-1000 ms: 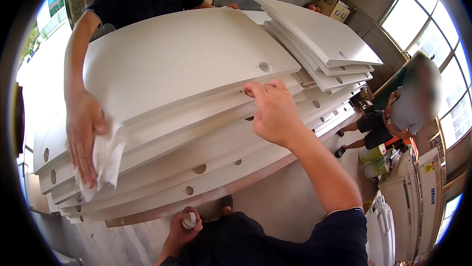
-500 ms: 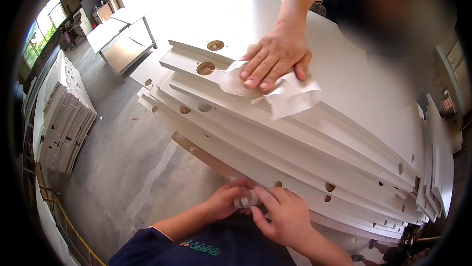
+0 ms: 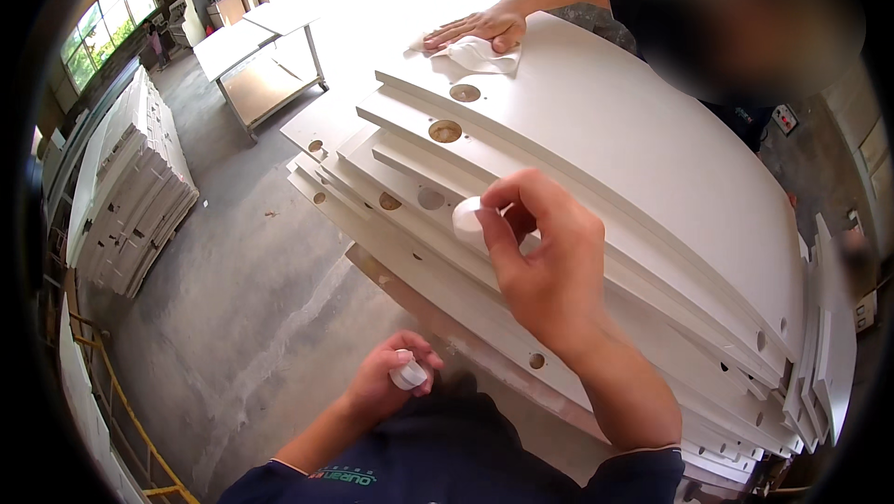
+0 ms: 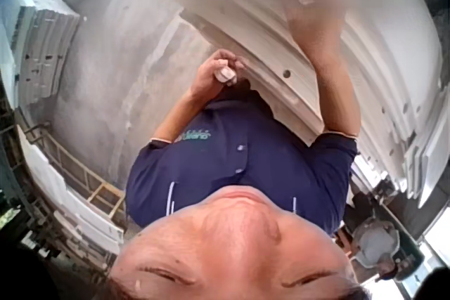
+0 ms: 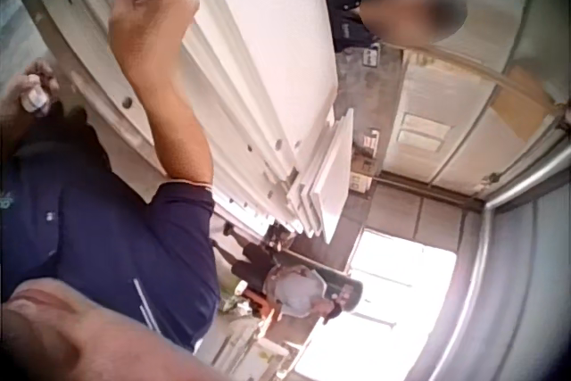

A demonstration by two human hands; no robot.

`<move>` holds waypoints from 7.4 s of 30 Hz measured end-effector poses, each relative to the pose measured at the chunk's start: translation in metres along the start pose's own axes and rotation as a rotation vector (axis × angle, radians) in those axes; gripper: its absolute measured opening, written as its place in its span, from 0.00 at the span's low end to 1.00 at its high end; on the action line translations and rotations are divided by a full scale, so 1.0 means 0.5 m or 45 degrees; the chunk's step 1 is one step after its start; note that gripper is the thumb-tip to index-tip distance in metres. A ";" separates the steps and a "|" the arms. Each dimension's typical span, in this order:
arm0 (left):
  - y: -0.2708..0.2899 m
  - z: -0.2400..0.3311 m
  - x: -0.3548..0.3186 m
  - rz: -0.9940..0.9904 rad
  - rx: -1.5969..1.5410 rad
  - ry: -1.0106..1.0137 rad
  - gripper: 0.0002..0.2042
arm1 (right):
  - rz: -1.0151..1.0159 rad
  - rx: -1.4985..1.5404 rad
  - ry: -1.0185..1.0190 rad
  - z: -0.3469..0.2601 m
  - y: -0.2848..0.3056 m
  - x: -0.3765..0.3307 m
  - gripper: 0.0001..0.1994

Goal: The person applies adhesive from a caulking gun into circular holes on stacked white panels. They then insert small white plastic plugs into the holes and wipe the surface with a cloth. The person also moves and stacks large white panels labeled 'PET' on a workbench.

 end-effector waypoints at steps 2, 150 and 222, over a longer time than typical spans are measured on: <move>0.002 0.018 -0.012 0.088 0.046 0.032 0.12 | 0.028 -0.043 -0.176 0.003 -0.018 0.091 0.03; 0.003 -0.061 -0.086 0.008 0.684 0.747 0.20 | 0.529 -0.216 -0.590 -0.145 -0.187 -0.599 0.13; 0.178 0.579 0.169 -0.569 1.803 -0.907 0.22 | 0.956 -0.910 -0.501 -0.055 -0.451 -0.167 0.08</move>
Point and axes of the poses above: each hand's wrist, its own x-axis towards the middle knuckle, its own y-axis out of the back of the hand, z = x × y, the point moved 1 cm from there along x, towards the middle knuckle, and after that the axes turned 2 degrees about x, right-handed, at the moved point
